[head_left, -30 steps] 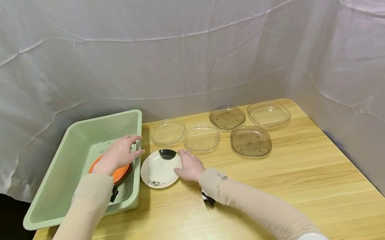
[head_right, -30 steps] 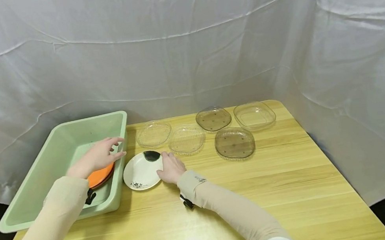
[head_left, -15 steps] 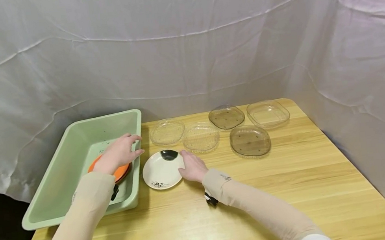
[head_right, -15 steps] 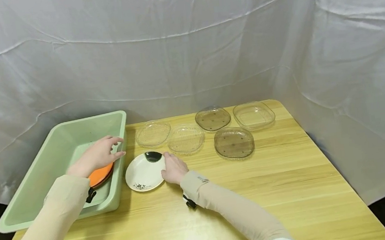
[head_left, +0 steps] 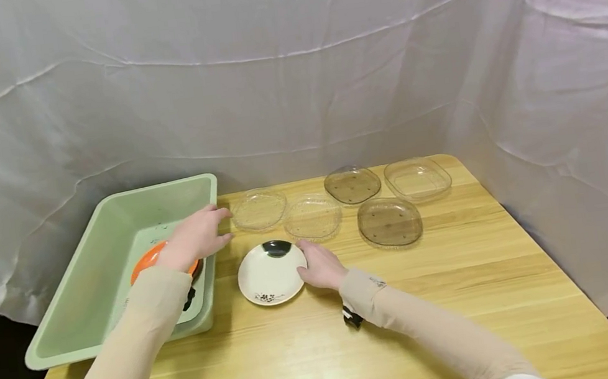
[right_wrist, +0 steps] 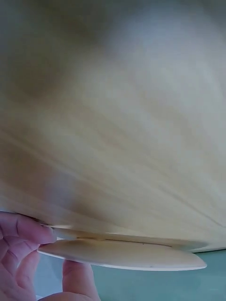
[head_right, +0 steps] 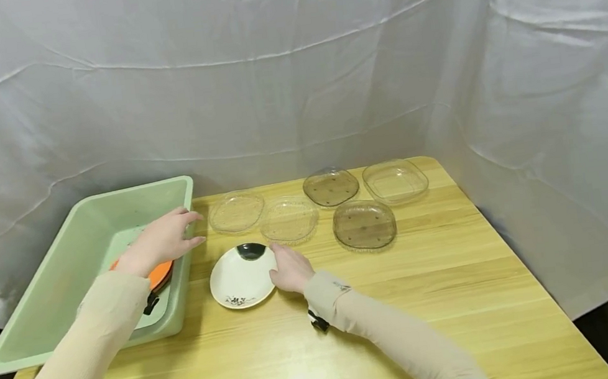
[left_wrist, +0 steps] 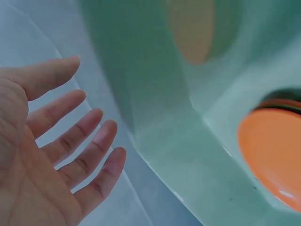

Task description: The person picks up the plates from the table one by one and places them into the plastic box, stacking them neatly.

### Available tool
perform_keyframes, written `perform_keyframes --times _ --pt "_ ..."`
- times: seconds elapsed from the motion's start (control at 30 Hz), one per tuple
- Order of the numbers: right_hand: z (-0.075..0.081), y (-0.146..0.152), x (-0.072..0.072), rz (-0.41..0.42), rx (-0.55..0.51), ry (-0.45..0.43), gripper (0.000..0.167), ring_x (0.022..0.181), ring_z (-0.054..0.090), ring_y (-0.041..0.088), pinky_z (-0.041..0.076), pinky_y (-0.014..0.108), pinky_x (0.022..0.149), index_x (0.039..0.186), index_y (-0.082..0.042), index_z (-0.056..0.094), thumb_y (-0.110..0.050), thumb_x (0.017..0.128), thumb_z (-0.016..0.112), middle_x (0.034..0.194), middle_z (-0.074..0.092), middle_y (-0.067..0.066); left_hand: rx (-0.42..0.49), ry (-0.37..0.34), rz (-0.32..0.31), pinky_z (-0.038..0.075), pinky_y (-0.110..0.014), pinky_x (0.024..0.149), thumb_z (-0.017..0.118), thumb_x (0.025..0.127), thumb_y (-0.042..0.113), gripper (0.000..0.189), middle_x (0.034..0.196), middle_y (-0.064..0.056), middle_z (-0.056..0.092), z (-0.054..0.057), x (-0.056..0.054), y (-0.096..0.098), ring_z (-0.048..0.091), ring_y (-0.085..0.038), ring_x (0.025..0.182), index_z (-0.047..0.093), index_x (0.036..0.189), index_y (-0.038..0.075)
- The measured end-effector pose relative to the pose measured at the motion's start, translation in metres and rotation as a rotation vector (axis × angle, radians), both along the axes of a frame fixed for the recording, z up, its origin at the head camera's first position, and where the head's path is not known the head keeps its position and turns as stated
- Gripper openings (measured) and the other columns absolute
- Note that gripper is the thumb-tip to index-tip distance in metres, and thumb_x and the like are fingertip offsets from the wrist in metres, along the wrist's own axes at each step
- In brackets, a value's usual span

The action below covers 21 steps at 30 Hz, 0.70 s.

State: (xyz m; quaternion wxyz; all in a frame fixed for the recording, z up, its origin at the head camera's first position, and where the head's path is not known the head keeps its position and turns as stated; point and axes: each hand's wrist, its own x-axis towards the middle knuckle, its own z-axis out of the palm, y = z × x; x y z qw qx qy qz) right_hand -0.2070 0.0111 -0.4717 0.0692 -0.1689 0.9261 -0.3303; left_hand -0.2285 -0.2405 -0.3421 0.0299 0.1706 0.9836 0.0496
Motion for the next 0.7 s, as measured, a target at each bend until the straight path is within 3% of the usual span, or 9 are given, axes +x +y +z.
perform_keyframes --times 0.27,0.5,0.7 --pt "-0.001 0.025 0.001 0.000 -0.013 -0.001 0.057 0.117 0.065 0.034 0.053 0.048 0.103 0.143 -0.001 0.049 -0.009 0.090 0.068 0.131 0.066 0.018 -0.001 0.015 -0.082 0.049 -0.053 0.107 0.069 0.094 0.023 0.044 0.139 -0.018 0.060 0.005 -0.002 0.032 0.062 -0.038 0.122 0.062 0.133 0.006" --pt "-0.002 0.046 0.004 0.004 -0.002 0.009 0.054 0.105 0.069 0.028 0.056 0.045 0.095 0.141 -0.003 0.052 -0.008 0.089 0.068 0.117 0.072 0.015 -0.018 -0.009 -0.106 0.050 -0.054 0.106 0.067 0.096 0.026 0.043 0.143 -0.016 0.059 0.010 -0.002 0.059 0.060 -0.039 0.127 0.061 0.135 0.009" --pt "-0.002 0.067 0.008 0.001 -0.009 -0.014 0.052 0.105 0.070 0.027 0.058 0.044 0.094 0.140 -0.003 0.052 -0.007 0.090 0.067 0.116 0.072 0.015 -0.011 0.002 -0.116 0.053 -0.056 0.102 0.066 0.096 0.029 0.043 0.142 -0.013 0.060 0.004 -0.003 0.087 0.060 -0.038 0.128 0.061 0.135 0.013"
